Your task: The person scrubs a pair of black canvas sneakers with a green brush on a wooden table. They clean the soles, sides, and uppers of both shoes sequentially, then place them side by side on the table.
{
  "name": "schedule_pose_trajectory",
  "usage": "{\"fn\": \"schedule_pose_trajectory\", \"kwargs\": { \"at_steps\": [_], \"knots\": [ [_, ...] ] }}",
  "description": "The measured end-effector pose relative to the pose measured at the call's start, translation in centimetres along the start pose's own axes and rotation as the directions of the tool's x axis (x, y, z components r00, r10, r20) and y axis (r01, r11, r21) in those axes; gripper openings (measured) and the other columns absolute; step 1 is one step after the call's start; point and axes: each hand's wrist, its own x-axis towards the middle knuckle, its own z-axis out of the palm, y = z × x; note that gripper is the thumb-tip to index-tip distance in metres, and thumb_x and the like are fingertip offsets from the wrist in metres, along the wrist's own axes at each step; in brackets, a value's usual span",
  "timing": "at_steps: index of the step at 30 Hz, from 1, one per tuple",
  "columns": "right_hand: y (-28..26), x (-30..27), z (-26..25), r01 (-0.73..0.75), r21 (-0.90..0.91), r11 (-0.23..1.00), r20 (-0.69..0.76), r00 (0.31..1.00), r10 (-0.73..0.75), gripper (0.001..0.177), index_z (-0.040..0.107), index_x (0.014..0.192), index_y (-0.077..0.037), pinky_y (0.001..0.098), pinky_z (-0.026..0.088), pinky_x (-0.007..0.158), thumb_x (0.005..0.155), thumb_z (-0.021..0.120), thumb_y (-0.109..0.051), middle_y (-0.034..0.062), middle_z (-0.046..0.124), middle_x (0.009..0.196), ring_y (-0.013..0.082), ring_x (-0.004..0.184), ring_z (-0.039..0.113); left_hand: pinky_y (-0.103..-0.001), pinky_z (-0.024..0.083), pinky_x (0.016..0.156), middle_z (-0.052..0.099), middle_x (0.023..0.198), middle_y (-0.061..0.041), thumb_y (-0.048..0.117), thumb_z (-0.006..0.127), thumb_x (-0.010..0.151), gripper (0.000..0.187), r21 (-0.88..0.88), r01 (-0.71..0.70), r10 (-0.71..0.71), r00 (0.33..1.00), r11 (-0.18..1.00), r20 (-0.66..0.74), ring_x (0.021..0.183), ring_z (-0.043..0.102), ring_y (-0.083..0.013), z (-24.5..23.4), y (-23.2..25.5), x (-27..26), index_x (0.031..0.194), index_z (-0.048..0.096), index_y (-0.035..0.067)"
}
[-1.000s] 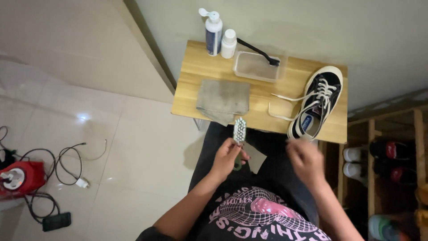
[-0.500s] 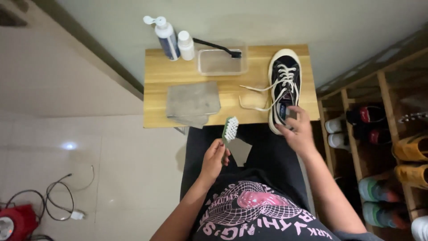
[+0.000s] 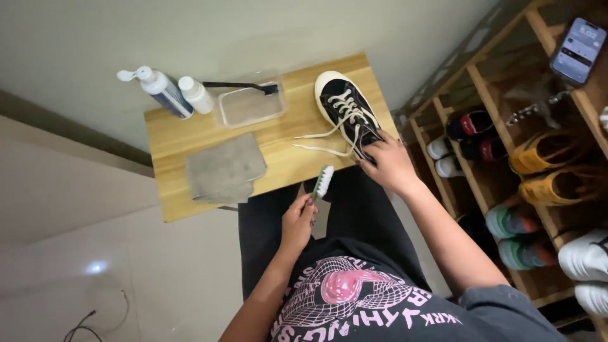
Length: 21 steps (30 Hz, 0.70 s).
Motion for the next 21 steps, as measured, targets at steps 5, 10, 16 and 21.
{"fn": "schedule_pose_trajectory", "kwargs": {
  "at_steps": [5,10,16,21],
  "knots": [
    [-0.4,0.2,1.0,-0.165,0.009,0.986,0.072,0.984,0.164,0.013,0.079,0.087,-0.025,0.0439,0.056,0.099,0.084,0.075,-0.038,-0.0044,0.077,0.097,0.0255,0.139,0.055,-0.037,0.058,0.078,0.074,0.102,-0.017,0.009,0.059,0.099,0.032,0.092,-0.073,0.074,0.997,0.993,-0.01,0.088,0.069,-0.0227,2.2,1.7,1.1,0.128,0.071,0.002],
    [0.9,-0.1,2.7,-0.211,0.568,0.795,0.067,0.975,0.211,0.02,0.074,0.076,-0.02,0.0503,0.048,0.109,0.091,0.077,-0.033,-0.0003,0.074,0.085,0.0352,0.132,0.057,-0.038,0.055,0.084,0.069,0.101,-0.015,0.012,0.058,0.104,0.039,0.257,-0.391,0.4,0.916,0.884,0.017,0.093,0.069,-0.0271,4.2,2.2,4.2,0.142,0.062,0.008],
    [1.9,-0.9,2.4,-0.146,0.767,0.625,0.073,0.987,0.14,0.011,0.077,0.083,-0.008,0.0498,0.049,0.104,0.09,0.078,-0.017,0.0073,0.071,0.084,0.0374,0.119,0.065,-0.038,0.055,0.084,0.068,0.1,-0.01,0.011,0.068,0.098,0.042,0.424,-0.575,0.613,0.788,0.699,0.057,0.094,0.069,-0.0284,6.0,1.6,7.6,0.14,0.066,0.017],
    [1.1,-1.0,0.9,-0.148,0.824,0.548,0.078,0.986,0.149,0.012,0.076,0.085,-0.005,0.0473,0.049,0.099,0.092,0.077,-0.013,0.0119,0.068,0.094,0.034,0.113,0.066,-0.034,0.057,0.084,0.07,0.097,-0.007,0.009,0.07,0.096,0.044,0.368,-0.588,0.617,0.785,0.72,0.048,0.092,0.071,-0.0234,6.1,0.7,8.5,0.139,0.067,0.021]
  ]
}}
